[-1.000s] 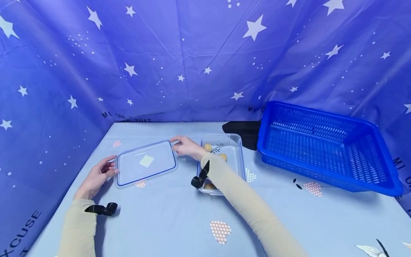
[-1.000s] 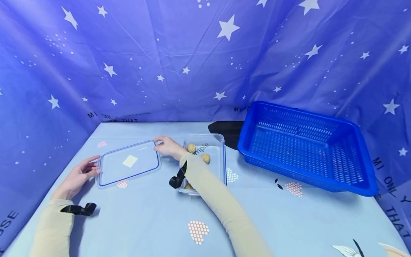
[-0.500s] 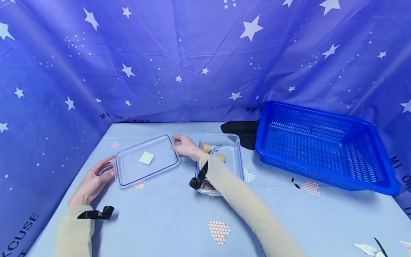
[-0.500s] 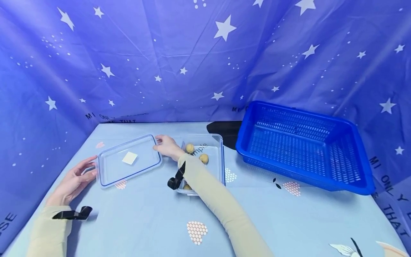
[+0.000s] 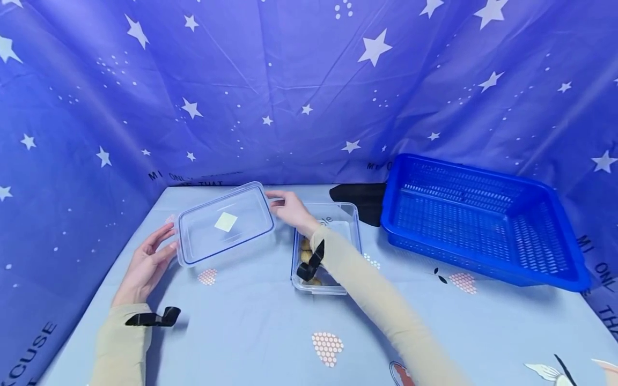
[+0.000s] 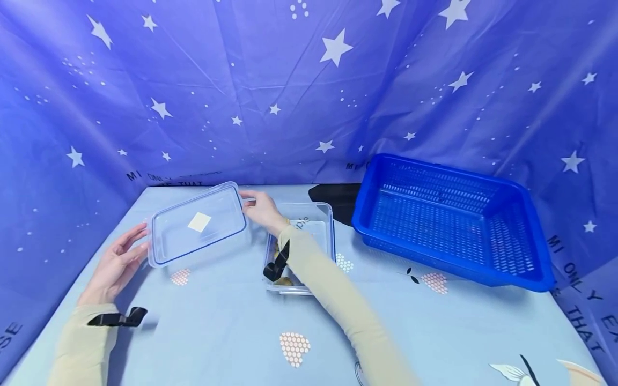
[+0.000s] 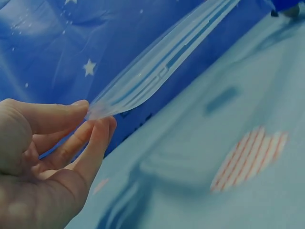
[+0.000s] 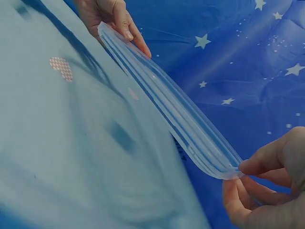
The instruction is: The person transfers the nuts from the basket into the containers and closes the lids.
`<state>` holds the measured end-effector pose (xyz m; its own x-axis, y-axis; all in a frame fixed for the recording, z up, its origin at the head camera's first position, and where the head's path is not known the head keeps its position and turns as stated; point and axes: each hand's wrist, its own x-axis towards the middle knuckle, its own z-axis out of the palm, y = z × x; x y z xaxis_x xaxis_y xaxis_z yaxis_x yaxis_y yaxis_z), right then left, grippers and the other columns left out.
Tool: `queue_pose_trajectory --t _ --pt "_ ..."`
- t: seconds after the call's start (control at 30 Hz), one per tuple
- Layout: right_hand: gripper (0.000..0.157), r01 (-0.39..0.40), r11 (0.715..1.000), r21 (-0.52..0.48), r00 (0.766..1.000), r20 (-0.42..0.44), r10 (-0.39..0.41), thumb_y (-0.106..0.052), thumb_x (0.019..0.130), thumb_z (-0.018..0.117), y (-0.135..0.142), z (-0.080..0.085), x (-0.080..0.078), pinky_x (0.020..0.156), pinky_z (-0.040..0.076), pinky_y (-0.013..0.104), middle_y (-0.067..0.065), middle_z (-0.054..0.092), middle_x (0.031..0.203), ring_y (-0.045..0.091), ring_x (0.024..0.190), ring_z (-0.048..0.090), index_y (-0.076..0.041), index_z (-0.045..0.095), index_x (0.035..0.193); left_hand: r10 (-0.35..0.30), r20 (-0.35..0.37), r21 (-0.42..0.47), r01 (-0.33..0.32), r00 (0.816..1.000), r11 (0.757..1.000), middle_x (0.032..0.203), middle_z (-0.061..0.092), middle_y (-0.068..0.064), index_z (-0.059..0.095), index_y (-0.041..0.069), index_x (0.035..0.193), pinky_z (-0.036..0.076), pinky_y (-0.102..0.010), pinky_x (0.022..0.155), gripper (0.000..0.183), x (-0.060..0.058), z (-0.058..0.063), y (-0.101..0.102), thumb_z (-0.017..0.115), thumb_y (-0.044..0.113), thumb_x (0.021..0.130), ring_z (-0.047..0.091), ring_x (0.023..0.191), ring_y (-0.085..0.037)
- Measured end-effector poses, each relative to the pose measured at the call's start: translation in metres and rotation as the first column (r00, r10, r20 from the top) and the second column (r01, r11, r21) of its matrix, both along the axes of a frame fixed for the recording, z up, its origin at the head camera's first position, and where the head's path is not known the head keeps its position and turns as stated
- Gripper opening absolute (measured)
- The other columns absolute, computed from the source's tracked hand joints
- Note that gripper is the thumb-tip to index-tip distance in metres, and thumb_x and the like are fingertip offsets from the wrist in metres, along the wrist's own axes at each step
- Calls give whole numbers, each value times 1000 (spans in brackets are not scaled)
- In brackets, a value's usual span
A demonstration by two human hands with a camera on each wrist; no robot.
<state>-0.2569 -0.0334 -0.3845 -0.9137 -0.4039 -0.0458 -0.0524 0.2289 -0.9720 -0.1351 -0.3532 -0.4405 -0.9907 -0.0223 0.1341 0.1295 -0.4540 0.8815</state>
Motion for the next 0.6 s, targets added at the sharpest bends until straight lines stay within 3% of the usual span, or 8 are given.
queue_pose_trajectory --t 0.13,0.3,0.6 --pt "51 12 999 -40 1000 10 -11 12 89 54 17 6 -2 91 51 35 15 55 135 29 116 56 -2 53 137 -12 17 7 12 1000 1000 125 51 -8 48 0 139 50 -21 88 49 -7 5 14 46 -18 93 61 103 -13" --pt "53 23 996 -87 1000 13 -22 14 87 50 42 8 -5 93 50 35 17 53 136 32 116 56 1 50 139 -20 102 -78 28 995 997 123 49 -8 37 0 146 50 -20 88 56 -18 6 35 51 -13 93 61 102 -11" --pt "55 18 1000 -13 1000 26 -18 12 86 51 89 13 -4 94 49 38 20 53 132 34 115 55 0 49 140 -57 154 -114 75 986 991 123 44 -12 42 3 145 49 -19 88 55 -34 6 69 53 -12 93 58 100 -11"
